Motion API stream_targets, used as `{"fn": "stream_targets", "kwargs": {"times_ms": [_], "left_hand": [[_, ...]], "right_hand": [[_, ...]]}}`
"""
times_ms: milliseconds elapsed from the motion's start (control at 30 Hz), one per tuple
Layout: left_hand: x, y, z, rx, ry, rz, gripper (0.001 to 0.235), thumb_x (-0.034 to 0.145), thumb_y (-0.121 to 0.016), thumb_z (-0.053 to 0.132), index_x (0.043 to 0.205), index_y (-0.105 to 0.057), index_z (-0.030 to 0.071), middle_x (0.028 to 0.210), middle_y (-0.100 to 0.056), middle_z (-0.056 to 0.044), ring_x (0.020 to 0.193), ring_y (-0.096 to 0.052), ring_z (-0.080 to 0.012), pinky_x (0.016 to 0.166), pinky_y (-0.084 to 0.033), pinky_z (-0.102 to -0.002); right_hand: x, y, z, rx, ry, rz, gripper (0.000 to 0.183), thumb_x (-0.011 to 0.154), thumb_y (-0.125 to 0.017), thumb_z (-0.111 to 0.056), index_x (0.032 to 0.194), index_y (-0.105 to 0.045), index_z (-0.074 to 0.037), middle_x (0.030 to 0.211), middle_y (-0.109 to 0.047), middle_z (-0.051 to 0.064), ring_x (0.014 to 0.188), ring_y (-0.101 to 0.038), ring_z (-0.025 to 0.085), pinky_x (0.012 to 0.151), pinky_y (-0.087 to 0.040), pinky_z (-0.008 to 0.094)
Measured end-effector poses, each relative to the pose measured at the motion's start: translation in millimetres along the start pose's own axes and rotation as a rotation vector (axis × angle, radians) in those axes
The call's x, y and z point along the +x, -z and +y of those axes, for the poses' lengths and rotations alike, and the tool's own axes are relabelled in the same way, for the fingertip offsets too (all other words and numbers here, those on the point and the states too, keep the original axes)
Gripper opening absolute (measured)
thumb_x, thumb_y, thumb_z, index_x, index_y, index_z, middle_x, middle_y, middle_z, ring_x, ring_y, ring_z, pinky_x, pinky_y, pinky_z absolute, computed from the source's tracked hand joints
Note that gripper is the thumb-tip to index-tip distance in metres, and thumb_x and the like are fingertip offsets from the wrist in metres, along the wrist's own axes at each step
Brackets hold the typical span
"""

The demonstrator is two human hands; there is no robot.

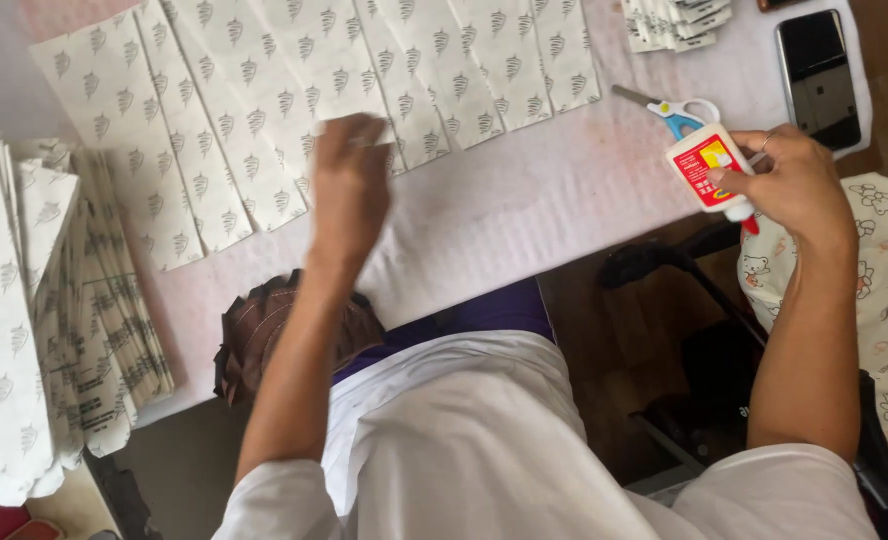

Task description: The person applies glue from a bottle onto the edges of paper strips and سپس assembles them into a stack.

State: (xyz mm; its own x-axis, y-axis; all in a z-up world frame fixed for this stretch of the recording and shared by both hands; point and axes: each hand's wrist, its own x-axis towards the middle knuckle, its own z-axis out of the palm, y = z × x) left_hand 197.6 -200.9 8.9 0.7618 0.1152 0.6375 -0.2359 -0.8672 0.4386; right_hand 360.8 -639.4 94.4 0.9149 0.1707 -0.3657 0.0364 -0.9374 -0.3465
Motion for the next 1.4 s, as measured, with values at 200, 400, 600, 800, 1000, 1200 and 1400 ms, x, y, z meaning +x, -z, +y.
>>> {"fn": "stream_targets", "kwargs": {"times_ms": [200,400,600,800,1000,1200,1400], "left_hand": [[48.2,-125.1,78.1,-0.120,-0.067,-0.154,0.018,0.096,-0.073,0.000,0.111,-0.071,-0.009,0.122,-0.065,-0.023,0.103,-0.066,-0.0395,0.089,-0.051,-0.047],[54.5,-201.3,80.7,-0.044,-0.096,-0.207,0.024,0.084,-0.065,-0.014,0.107,-0.066,-0.008,0.126,-0.061,-0.024,0.116,-0.063,-0.0349,0.111,-0.043,-0.048],[48.5,-214.4,75.6,-0.081,-0.018,-0.276,0.036,0.085,-0.059,-0.021,0.119,-0.062,-0.009,0.129,-0.053,-0.026,0.119,-0.057,-0.0471,0.111,-0.049,-0.048],[48.3,-200.8,78.8,-0.235,0.107,-0.402,0.019,0.104,-0.051,-0.002,0.122,-0.052,-0.006,0.149,-0.041,-0.029,0.134,-0.051,-0.0487,0.099,-0.056,-0.055],[43.6,-207.0,71.3,-0.189,-0.081,-0.305,0.021,0.110,-0.052,-0.002,0.095,-0.057,-0.015,0.157,-0.025,-0.033,0.123,-0.069,-0.0359,0.110,-0.059,-0.047],[42.4,-209.8,74.8,-0.022,-0.142,-0.272,0.008,0.098,-0.057,-0.022,0.099,-0.065,-0.021,0.152,-0.032,-0.032,0.135,-0.057,-0.0354,0.116,-0.048,-0.045],[57.2,-215.0,83.5,-0.144,0.138,-0.205,0.027,0.075,-0.045,-0.030,0.066,-0.057,-0.008,0.122,-0.044,-0.024,0.109,-0.065,-0.0326,0.085,-0.052,-0.049]], "right_hand": [[38.5,-12.4,31.2,-0.155,0.679,0.547,0.053,0.081,-0.096,0.002,0.131,-0.081,0.006,0.130,-0.060,0.021,0.115,-0.061,0.037,0.099,-0.049,0.047],[69.6,-47.3,-68.3,0.094,1.118,0.317,0.027,0.094,-0.075,0.018,0.121,-0.071,0.017,0.135,-0.063,0.026,0.123,-0.063,0.038,0.110,-0.053,0.044],[110.6,-60.9,-64.5,0.135,1.219,0.159,0.021,0.091,-0.072,0.024,0.110,-0.072,0.015,0.126,-0.070,0.026,0.103,-0.072,0.035,0.096,-0.062,0.039],[108.6,-60.9,-63.0,0.144,1.257,0.186,0.013,0.094,-0.071,0.026,0.104,-0.070,0.017,0.123,-0.069,0.029,0.107,-0.072,0.038,0.097,-0.064,0.039],[108.5,-59.5,-61.0,0.122,1.221,0.177,0.008,0.099,-0.067,0.021,0.100,-0.071,0.014,0.127,-0.070,0.028,0.110,-0.072,0.039,0.099,-0.062,0.041],[107.5,-59.4,-69.4,0.203,1.198,0.101,0.016,0.094,-0.058,0.031,0.099,-0.068,0.020,0.124,-0.065,0.030,0.111,-0.069,0.040,0.098,-0.063,0.040],[118.7,-72.6,-71.8,0.228,1.152,0.264,0.015,0.089,-0.076,0.026,0.087,-0.068,0.013,0.112,-0.069,0.022,0.095,-0.070,0.031,0.081,-0.059,0.036]]}}
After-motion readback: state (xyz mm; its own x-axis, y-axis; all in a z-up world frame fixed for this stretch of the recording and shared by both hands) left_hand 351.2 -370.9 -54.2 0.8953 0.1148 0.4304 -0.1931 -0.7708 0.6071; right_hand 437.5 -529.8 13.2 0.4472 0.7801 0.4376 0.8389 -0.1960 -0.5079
